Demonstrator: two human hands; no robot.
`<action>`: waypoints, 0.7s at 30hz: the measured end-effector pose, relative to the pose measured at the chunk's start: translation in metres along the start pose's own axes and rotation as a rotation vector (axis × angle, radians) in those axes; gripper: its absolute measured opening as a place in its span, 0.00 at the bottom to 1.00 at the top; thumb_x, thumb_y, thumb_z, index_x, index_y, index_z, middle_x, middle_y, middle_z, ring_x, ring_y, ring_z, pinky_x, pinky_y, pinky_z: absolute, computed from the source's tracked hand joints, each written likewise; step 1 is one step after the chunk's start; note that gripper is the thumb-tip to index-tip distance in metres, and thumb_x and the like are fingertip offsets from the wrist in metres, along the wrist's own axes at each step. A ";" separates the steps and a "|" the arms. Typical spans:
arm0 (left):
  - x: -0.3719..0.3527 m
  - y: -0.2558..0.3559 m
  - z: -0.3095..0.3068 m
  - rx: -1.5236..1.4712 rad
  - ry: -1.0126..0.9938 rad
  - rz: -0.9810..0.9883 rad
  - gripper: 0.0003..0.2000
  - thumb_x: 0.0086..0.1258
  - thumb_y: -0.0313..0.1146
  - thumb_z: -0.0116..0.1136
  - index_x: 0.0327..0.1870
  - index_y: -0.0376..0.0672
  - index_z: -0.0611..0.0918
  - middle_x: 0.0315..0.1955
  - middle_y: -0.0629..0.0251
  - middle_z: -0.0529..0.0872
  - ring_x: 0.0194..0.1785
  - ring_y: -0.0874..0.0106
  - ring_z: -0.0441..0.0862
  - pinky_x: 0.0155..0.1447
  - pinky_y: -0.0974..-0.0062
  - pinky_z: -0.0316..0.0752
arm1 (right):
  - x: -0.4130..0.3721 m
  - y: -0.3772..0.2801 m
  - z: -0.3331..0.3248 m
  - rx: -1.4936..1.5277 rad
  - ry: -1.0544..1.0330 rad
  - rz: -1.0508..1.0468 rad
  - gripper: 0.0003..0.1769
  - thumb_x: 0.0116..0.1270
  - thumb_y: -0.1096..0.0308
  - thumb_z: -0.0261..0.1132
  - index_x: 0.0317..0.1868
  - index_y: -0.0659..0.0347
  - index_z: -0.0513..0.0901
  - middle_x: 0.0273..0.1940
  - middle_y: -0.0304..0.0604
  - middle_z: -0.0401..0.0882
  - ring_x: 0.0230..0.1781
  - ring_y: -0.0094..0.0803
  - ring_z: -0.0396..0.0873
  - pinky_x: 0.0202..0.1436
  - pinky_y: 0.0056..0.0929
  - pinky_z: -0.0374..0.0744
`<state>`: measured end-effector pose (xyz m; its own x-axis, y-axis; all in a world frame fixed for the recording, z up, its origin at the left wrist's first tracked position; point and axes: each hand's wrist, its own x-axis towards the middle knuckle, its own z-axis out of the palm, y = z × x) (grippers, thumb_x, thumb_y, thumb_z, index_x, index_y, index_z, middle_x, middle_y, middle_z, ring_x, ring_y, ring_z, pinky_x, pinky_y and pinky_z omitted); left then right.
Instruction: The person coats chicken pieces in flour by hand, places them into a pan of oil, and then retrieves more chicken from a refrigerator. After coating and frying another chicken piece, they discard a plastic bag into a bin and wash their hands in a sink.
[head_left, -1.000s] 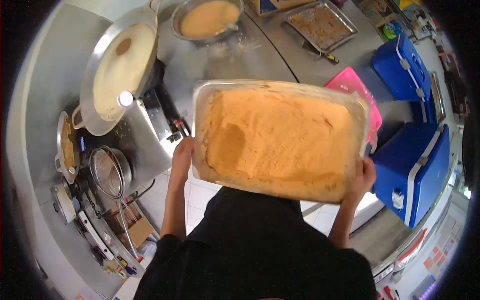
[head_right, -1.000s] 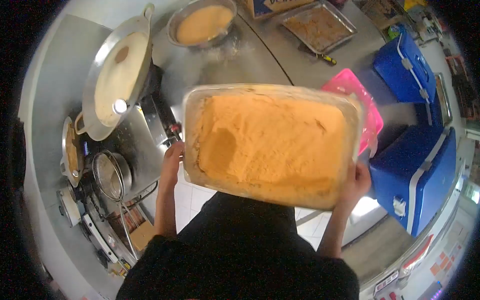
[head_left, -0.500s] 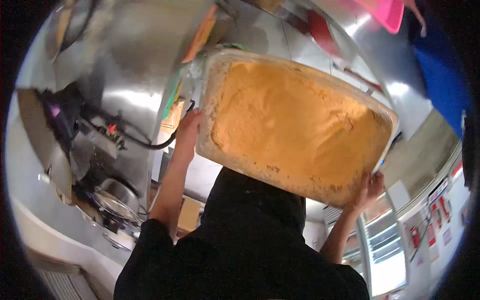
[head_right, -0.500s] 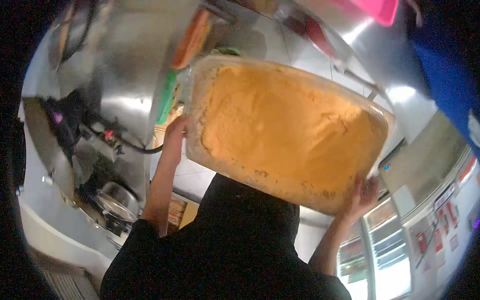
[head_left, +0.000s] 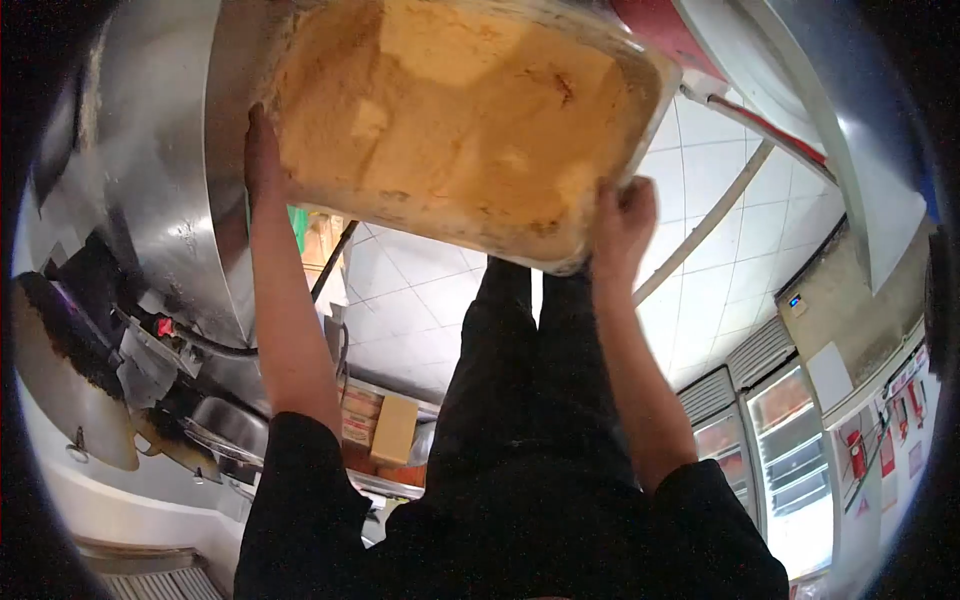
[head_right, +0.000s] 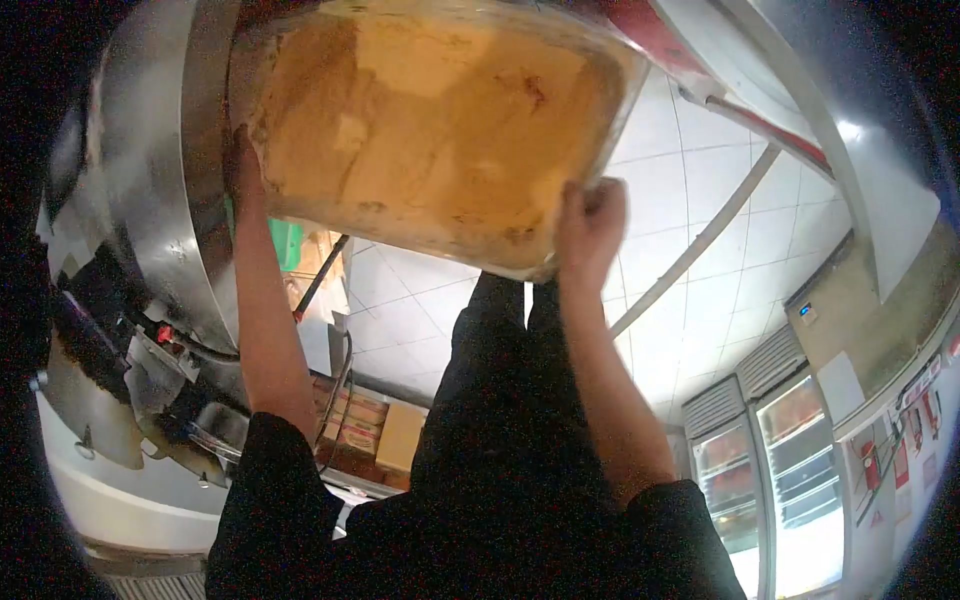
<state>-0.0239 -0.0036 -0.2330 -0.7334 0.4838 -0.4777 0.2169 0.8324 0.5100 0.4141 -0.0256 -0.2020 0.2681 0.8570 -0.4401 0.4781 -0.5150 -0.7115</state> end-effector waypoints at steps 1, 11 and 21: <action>-0.007 0.010 0.003 0.022 0.018 0.040 0.30 0.75 0.56 0.49 0.64 0.36 0.75 0.59 0.49 0.80 0.61 0.52 0.77 0.66 0.62 0.67 | -0.012 -0.007 0.018 0.093 0.002 -0.046 0.08 0.68 0.71 0.63 0.38 0.66 0.72 0.29 0.49 0.71 0.30 0.40 0.70 0.40 0.40 0.73; -0.217 -0.026 0.003 -0.071 0.174 0.273 0.25 0.80 0.35 0.47 0.72 0.33 0.63 0.73 0.49 0.62 0.77 0.57 0.57 0.78 0.60 0.50 | -0.055 -0.060 0.211 0.451 -0.596 0.098 0.24 0.68 0.78 0.60 0.62 0.64 0.66 0.51 0.56 0.79 0.50 0.46 0.80 0.52 0.40 0.78; -0.323 -0.068 0.026 -0.411 0.027 -0.093 0.22 0.81 0.31 0.44 0.72 0.31 0.64 0.71 0.51 0.67 0.76 0.62 0.60 0.78 0.65 0.52 | 0.037 -0.121 0.185 0.834 -0.659 0.026 0.14 0.58 0.81 0.64 0.45 0.66 0.80 0.37 0.47 0.82 0.34 0.32 0.82 0.44 0.31 0.83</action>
<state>0.2150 -0.2095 -0.1326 -0.7552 0.4000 -0.5193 -0.1224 0.6923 0.7112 0.2117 0.0647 -0.2334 -0.3554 0.7943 -0.4927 -0.3131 -0.5978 -0.7379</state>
